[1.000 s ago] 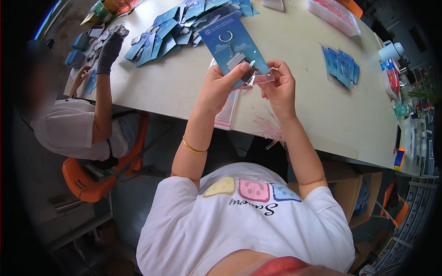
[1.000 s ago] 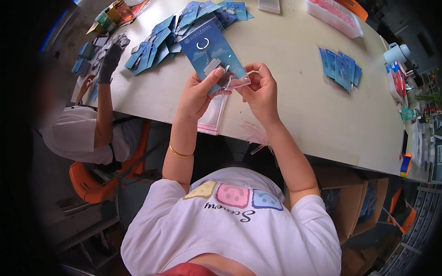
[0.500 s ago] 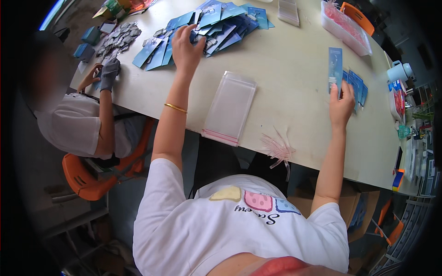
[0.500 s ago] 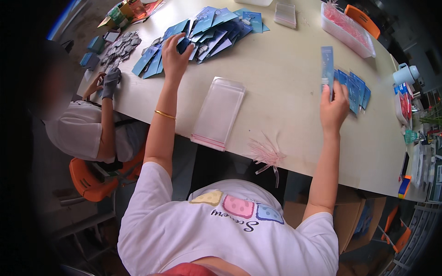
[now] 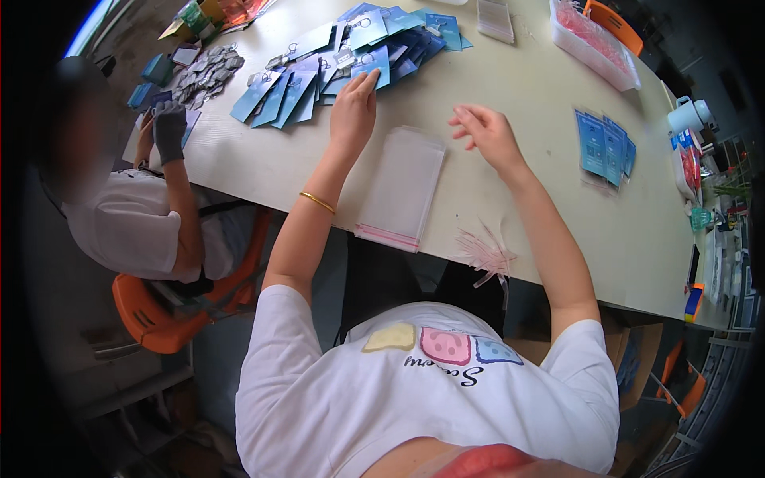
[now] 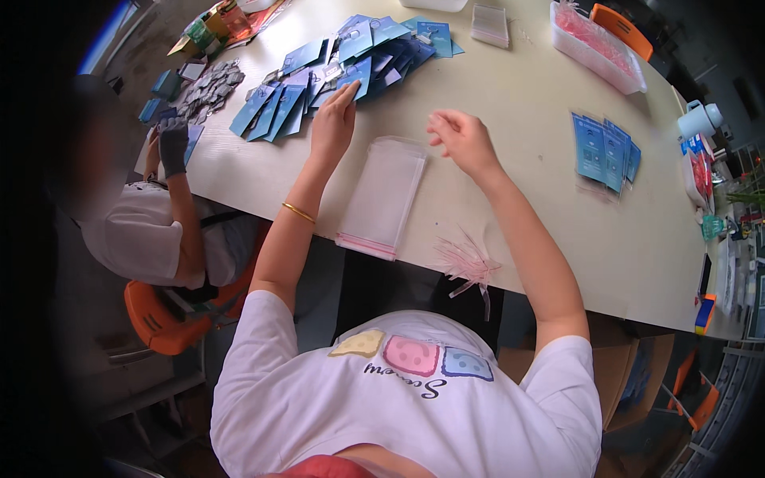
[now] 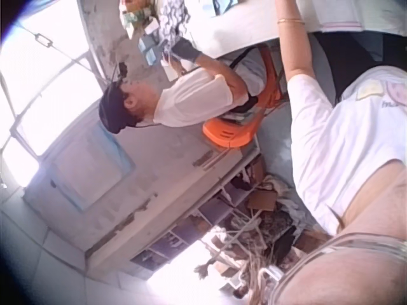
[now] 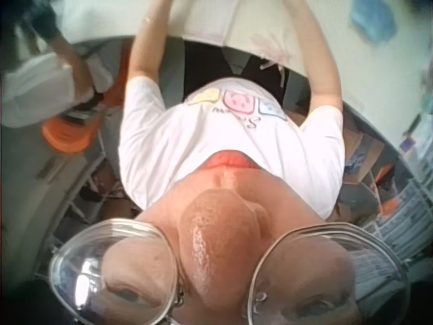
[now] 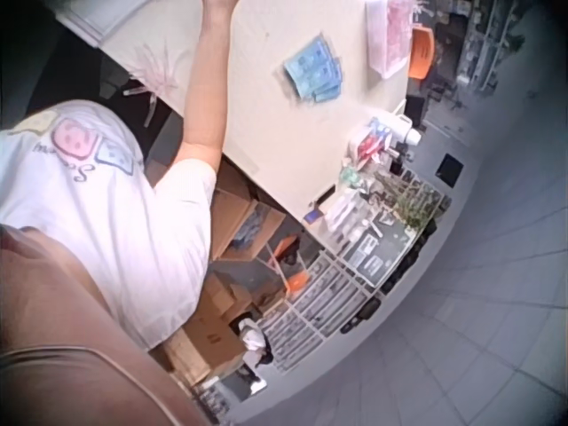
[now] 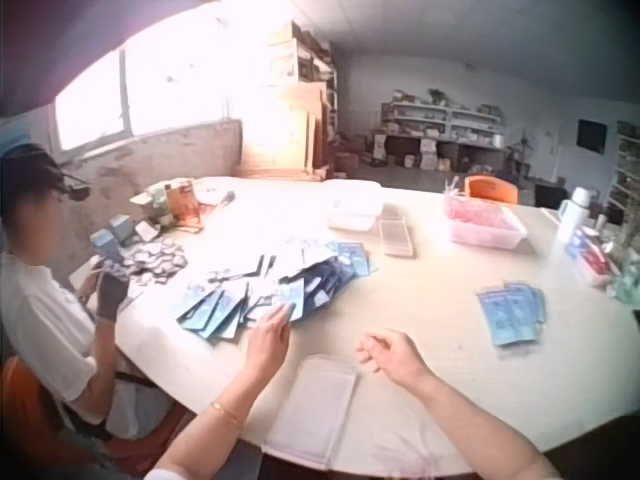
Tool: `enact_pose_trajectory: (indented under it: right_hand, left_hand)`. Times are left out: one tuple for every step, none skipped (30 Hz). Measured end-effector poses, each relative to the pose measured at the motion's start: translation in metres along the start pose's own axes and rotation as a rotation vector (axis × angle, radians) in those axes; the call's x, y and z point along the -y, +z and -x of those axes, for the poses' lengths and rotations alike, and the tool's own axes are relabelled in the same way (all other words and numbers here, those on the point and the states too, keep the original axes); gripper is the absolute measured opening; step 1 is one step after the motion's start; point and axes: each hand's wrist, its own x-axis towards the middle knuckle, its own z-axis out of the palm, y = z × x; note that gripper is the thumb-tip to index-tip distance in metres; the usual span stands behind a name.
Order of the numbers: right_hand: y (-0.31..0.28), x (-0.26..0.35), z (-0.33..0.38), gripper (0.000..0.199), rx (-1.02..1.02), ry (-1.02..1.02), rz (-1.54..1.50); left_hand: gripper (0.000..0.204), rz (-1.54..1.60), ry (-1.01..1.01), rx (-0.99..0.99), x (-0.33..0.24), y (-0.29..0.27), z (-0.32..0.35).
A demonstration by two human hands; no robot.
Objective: Manually sorting blue souvenir cards and placing them into small plastic zip bags for packaging.
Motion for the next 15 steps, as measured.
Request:
enact_pose_trajectory:
  right_hand:
    - [0.023, 0.008, -0.017, 0.042, 0.019, 0.073, -0.108]
    - [0.041, 0.016, -0.032, 0.04, 0.053, 0.208, -0.224]
    - [0.051, 0.024, -0.046, 0.038, 0.082, 0.335, -0.341]
    - [0.055, 0.023, -0.058, 0.038, 0.067, 0.323, -0.344]
    - [0.06, 0.016, -0.069, 0.033, 0.023, 0.291, -0.425]
    - [0.06, 0.012, -0.074, 0.028, -0.023, 0.258, -0.502]
    - [0.057, 0.012, -0.073, 0.028, -0.027, 0.249, -0.502]
    - [0.049, 0.011, -0.069, 0.025, -0.029, 0.111, -0.403]
    - [0.041, 0.01, -0.062, 0.022, -0.032, -0.024, -0.301]
    - [0.037, 0.023, -0.044, 0.021, -0.004, -0.047, -0.298]
    - [0.03, 0.028, -0.032, 0.021, -0.006, -0.041, -0.294]
    - [0.019, 0.034, -0.02, 0.022, 0.019, -0.154, -0.25]
    - [0.009, 0.036, -0.009, 0.023, 0.047, -0.262, -0.205]
    - [0.0, 0.038, 0.001, 0.023, 0.063, -0.272, -0.212]
    - [-0.004, 0.043, 0.012, 0.023, 0.055, -0.266, -0.207]
  left_hand:
    - [0.033, -0.002, 0.062, -0.038, -0.004, 0.005, 0.005]
    - [0.035, 0.052, 0.055, -0.049, -0.012, 0.007, 0.008]
    - [0.037, 0.096, 0.051, -0.047, -0.024, 0.008, 0.01]
    - [0.037, 0.129, 0.078, -0.017, -0.035, 0.007, 0.013]
    - [0.038, 0.157, 0.102, 0.011, -0.047, 0.005, 0.017]
    - [0.04, 0.182, 0.101, 0.04, -0.059, 0.002, 0.022]
    - [0.044, 0.146, 0.116, 0.016, -0.07, -0.006, 0.028]
    - [0.044, 0.156, 0.102, 0.017, -0.078, -0.019, 0.033]
    - [0.044, 0.167, 0.087, 0.02, -0.087, -0.033, 0.035]
    - [0.043, 0.204, 0.086, -0.052, -0.088, -0.042, 0.037]
    - [0.042, 0.243, 0.085, -0.122, -0.088, -0.05, 0.037]
    - [0.038, 0.306, 0.095, -0.232, -0.092, -0.059, 0.032]
    - [0.039, 0.342, 0.088, -0.293, -0.092, -0.062, 0.027]
    - [0.039, 0.469, 0.056, -0.332, -0.094, -0.066, 0.021]
    - [0.04, 0.594, 0.023, -0.371, -0.097, -0.069, 0.015]
